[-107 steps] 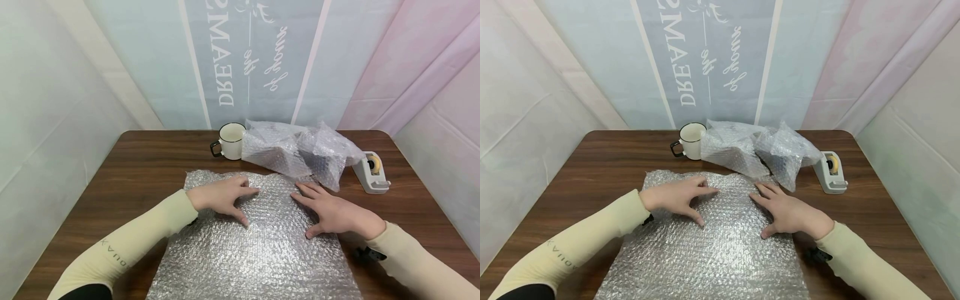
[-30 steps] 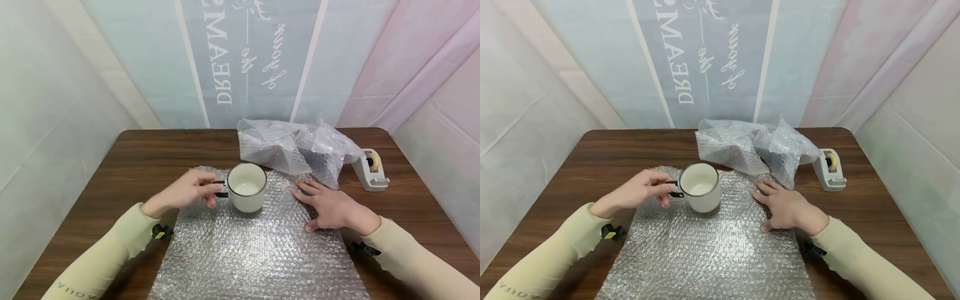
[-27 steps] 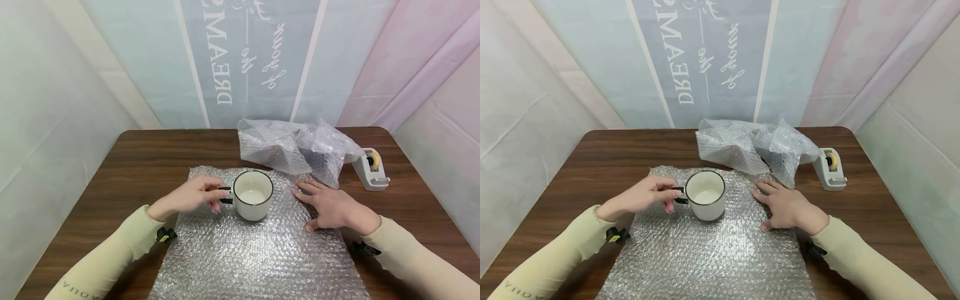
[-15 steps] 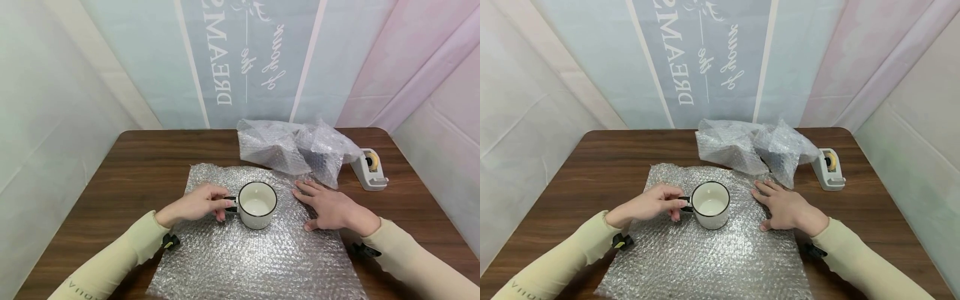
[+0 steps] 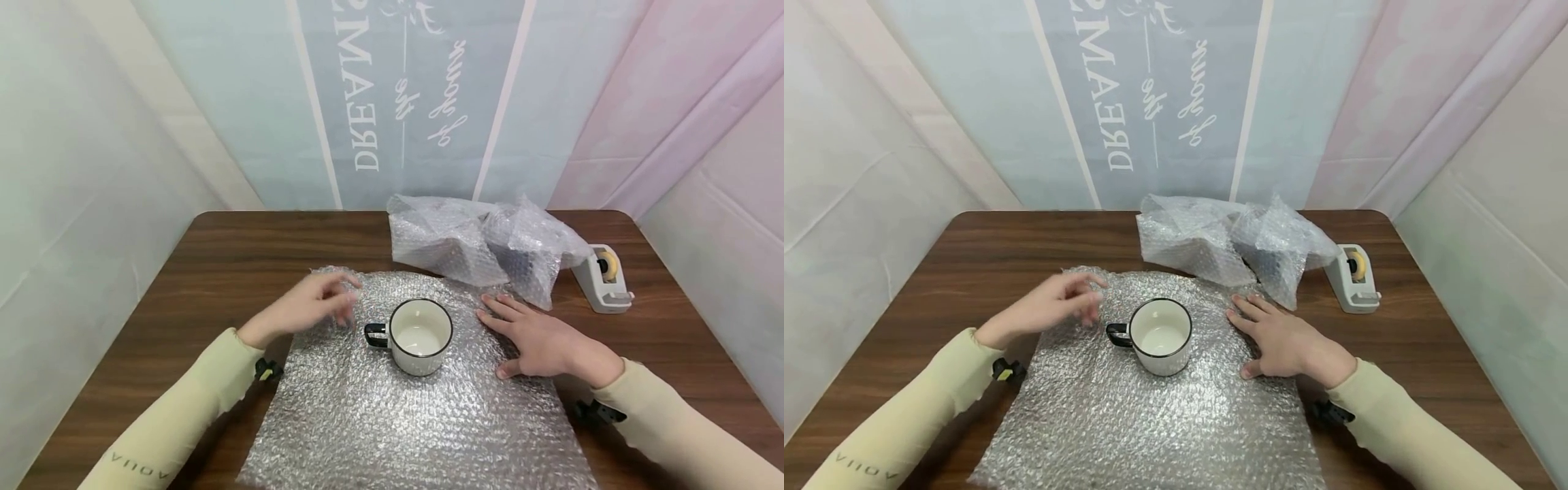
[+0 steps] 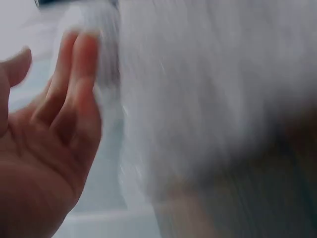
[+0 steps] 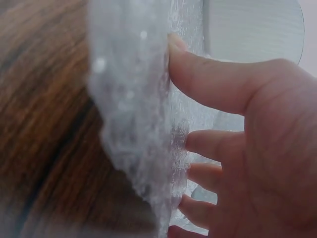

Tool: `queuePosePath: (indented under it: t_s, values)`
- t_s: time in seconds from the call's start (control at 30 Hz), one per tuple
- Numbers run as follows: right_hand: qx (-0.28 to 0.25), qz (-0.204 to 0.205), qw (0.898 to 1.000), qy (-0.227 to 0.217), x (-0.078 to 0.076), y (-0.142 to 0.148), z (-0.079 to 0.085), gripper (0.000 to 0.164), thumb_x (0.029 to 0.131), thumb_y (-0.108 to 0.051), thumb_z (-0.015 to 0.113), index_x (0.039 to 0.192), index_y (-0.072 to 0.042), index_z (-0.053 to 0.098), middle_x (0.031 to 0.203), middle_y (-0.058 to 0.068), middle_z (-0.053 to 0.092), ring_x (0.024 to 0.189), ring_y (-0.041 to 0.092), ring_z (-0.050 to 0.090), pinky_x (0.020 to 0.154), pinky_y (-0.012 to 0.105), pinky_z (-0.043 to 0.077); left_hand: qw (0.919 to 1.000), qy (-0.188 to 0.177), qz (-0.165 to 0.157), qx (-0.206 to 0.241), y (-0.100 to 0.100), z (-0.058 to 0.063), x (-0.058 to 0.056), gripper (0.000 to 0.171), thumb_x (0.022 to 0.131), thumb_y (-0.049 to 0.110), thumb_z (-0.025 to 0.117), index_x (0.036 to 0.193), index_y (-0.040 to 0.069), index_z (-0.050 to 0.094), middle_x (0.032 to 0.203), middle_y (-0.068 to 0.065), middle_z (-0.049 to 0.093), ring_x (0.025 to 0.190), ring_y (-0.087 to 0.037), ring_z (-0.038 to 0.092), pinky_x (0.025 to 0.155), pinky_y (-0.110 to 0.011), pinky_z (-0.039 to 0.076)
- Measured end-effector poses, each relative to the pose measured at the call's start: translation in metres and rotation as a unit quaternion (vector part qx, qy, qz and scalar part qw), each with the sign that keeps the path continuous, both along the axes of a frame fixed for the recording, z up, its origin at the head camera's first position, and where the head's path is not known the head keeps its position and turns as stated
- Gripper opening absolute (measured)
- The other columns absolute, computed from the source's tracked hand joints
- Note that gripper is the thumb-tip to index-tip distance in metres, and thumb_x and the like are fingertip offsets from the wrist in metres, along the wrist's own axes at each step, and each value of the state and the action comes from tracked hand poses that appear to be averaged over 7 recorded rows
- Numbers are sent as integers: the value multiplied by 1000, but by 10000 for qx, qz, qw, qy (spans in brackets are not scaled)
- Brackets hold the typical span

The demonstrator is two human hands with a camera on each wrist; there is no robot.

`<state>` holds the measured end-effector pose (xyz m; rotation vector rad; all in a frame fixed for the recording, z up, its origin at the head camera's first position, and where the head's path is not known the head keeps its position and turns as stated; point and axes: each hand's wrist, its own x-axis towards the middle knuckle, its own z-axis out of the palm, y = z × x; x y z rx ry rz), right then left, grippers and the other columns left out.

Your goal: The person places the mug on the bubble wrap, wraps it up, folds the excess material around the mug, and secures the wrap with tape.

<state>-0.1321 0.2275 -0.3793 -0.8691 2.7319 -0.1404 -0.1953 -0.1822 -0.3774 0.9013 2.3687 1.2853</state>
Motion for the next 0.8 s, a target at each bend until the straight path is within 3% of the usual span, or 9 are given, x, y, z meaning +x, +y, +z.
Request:
queuePosePath:
  t_s: [0.13, 0.2, 0.27, 0.43, 0.57, 0.7, 0.8]
  values:
    - [-108, 60, 9998, 142, 0, 0, -1, 97, 77, -53, 79, 153, -8, 39, 162, 19, 22, 145, 47, 19, 105, 61, 35, 9900, 649, 1252, -72, -17, -2, -19, 27, 99, 27, 64, 117, 7, 63, 102, -6, 66, 87, -25, 63, 74, -41, 52]
    - [-134, 110, 9996, 225, 0, -1, -1, 96, 76, -51, 81, 151, -6, 42, 160, 19, 25, 144, 47, 21, 105, 60, 36, 9833, 728, 1639, -306, -26, -4, -25, 31, 98, 28, 66, 119, 6, 61, 113, -9, 60, 100, -27, 57, 81, -44, 49]
    - [-199, 159, 9993, 285, 0, -2, -1, 95, 75, -48, 84, 149, -4, 44, 159, 21, 27, 142, 47, 23, 105, 60, 37, 9787, 581, 1871, -613, -33, -5, -29, 40, 97, 30, 67, 126, 5, 57, 123, -14, 52, 110, -31, 51, 87, -49, 45]
    - [-419, 352, 9975, 456, 3, -5, -1, 89, 72, -37, 88, 143, 0, 51, 155, 20, 35, 138, 47, 30, 102, 64, 36, 9736, -173, 1937, -1194, -41, -5, -32, 66, 96, 43, 64, 144, 2, 41, 137, -21, 44, 123, -36, 44, 95, -55, 42]
    - [-588, 632, 9926, 852, 9, -8, -2, 82, 69, -30, 90, 138, -1, 58, 151, 17, 41, 133, 42, 39, 94, 61, 39, 9743, -570, 1870, -1115, -41, -5, -32, 71, 96, 43, 64, 148, 4, 35, 137, -20, 48, 121, -34, 50, 96, -52, 44]
    - [-831, 835, 9836, 1365, 15, -11, -2, 74, 68, -25, 91, 134, -6, 63, 148, 14, 46, 127, 37, 46, 93, 59, 36, 9754, -632, 1894, -931, -40, -6, -29, 70, 96, 39, 66, 148, 4, 36, 126, -16, 56, 106, -30, 56, 88, -46, 47]
    - [-1326, 849, 9726, 1712, 17, -11, -1, 62, 70, -20, 90, 126, -9, 68, 142, 11, 52, 122, 33, 51, 95, 59, 36, 9760, -506, 1954, -818, -39, -6, -27, 66, 96, 36, 67, 147, 4, 39, 117, -12, 59, 95, -26, 57, 81, -42, 47]
